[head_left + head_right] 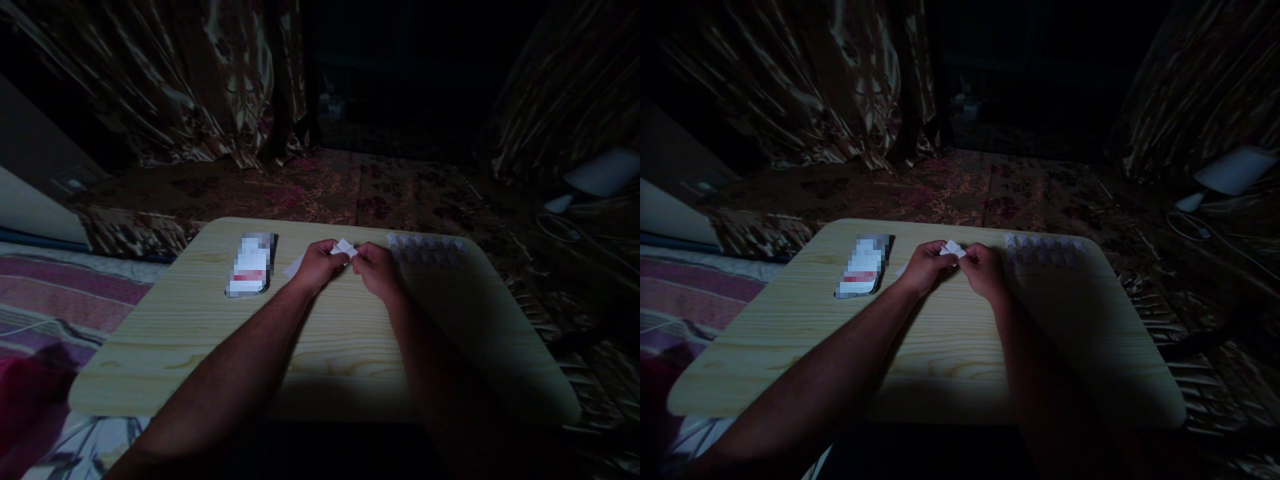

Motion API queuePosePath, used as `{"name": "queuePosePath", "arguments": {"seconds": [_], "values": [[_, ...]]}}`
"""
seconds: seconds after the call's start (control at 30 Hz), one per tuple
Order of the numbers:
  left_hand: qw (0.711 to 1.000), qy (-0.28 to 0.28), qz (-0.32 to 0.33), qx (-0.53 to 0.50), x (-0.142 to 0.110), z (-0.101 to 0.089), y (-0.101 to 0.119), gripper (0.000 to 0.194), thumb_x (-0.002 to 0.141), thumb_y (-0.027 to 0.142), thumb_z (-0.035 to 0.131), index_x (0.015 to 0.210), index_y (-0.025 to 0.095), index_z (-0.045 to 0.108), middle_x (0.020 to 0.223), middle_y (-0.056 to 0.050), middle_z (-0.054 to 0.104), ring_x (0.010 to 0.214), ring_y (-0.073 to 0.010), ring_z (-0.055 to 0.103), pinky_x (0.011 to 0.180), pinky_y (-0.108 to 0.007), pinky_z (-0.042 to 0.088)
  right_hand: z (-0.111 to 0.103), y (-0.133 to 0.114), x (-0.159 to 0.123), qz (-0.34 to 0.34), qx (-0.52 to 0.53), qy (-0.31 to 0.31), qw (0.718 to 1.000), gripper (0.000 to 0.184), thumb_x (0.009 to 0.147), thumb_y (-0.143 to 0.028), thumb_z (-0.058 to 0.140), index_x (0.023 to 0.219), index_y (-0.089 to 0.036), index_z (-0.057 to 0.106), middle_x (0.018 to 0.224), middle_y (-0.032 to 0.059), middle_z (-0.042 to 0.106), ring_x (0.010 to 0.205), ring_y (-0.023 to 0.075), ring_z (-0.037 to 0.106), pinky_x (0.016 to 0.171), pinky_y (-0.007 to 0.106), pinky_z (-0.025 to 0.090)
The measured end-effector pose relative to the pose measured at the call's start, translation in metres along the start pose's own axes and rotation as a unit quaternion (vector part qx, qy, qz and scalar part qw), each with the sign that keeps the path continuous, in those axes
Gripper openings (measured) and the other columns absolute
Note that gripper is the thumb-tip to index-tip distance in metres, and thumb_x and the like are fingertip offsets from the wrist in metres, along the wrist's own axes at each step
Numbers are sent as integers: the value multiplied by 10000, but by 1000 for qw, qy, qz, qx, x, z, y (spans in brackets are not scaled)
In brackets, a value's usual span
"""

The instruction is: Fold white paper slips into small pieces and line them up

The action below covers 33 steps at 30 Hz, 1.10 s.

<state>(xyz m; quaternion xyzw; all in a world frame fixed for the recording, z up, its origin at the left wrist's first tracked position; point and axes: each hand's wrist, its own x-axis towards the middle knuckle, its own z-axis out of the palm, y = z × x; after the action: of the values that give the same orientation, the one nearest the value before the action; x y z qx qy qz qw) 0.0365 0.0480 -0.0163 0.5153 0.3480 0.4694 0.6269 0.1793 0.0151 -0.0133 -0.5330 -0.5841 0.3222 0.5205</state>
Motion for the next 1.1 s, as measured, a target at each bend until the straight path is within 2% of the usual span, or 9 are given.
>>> {"name": "queuePosePath", "arguments": {"seconds": [0.3, 0.5, 0.73, 0.8, 0.9, 1.0, 1.1], "values": [[999, 22, 17, 23, 1, 0, -1, 179, 638, 239, 731, 732, 145, 610, 567, 28, 565, 457, -78, 459, 454, -220, 293, 1, -2, -2, -11, -16, 37, 999, 80, 708, -266, 562, 681, -192, 551, 555, -44, 526, 518, 106, 451, 494, 227, 334], [1000, 10, 17, 17, -1, 1, -1, 183, 648, 237, 729, 733, 146, 595, 566, 31, 558, 455, -71, 442, 451, -216, 287, 1, -1, -2, -16, -13, 33, 999, 98, 719, -279, 573, 681, -192, 549, 555, -52, 498, 518, 100, 434, 493, 224, 328], [1000, 6, 27, 1, -3, 3, 5, 182, 659, 242, 732, 740, 136, 609, 578, 15, 569, 498, -84, 490, 482, -207, 359, 0, -3, 0, -2, 19, 34, 999, 107, 732, -283, 582, 692, -188, 554, 573, -36, 553, 526, 110, 488, 504, 232, 362], [998, -2, 9, -62, -2, 3, 9, 198, 706, 301, 689, 800, 139, 623, 617, -5, 594, 527, -107, 532, 494, -218, 401, -1, -3, 1, -1, 32, 41, 999, 134, 760, -312, 586, 715, -190, 553, 576, -33, 563, 523, 113, 500, 509, 235, 377], [987, -7, -53, -155, -1, 2, 13, 322, 784, 434, 583, 907, 139, 624, 733, -57, 656, 561, -141, 584, 490, -245, 449, -1, 0, 2, -9, 60, 39, 997, 167, 794, -361, 586, 780, -197, 561, 619, -25, 597, 531, 117, 520, 520, 241, 413], [974, -46, -135, -179, 1, -1, 15, 429, 808, 532, 533, 906, 125, 622, 738, -96, 673, 536, -154, 587, 466, -258, 460, -1, 4, 3, -19, 65, 37, 997, 182, 797, -375, 602, 856, -203, 590, 733, 3, 648, 619, 135, 579, 581, 258, 469], [962, -89, -185, -182, 0, -4, 15, 397, 803, 491, 571, 887, 110, 642, 698, -91, 665, 504, -135, 561, 440, -236, 440, -1, 7, 3, -31, 51, 32, 998, 161, 801, -350, 606, 881, -211, 625, 853, 32, 669, 764, 162, 624, 664, 278, 504]]}}
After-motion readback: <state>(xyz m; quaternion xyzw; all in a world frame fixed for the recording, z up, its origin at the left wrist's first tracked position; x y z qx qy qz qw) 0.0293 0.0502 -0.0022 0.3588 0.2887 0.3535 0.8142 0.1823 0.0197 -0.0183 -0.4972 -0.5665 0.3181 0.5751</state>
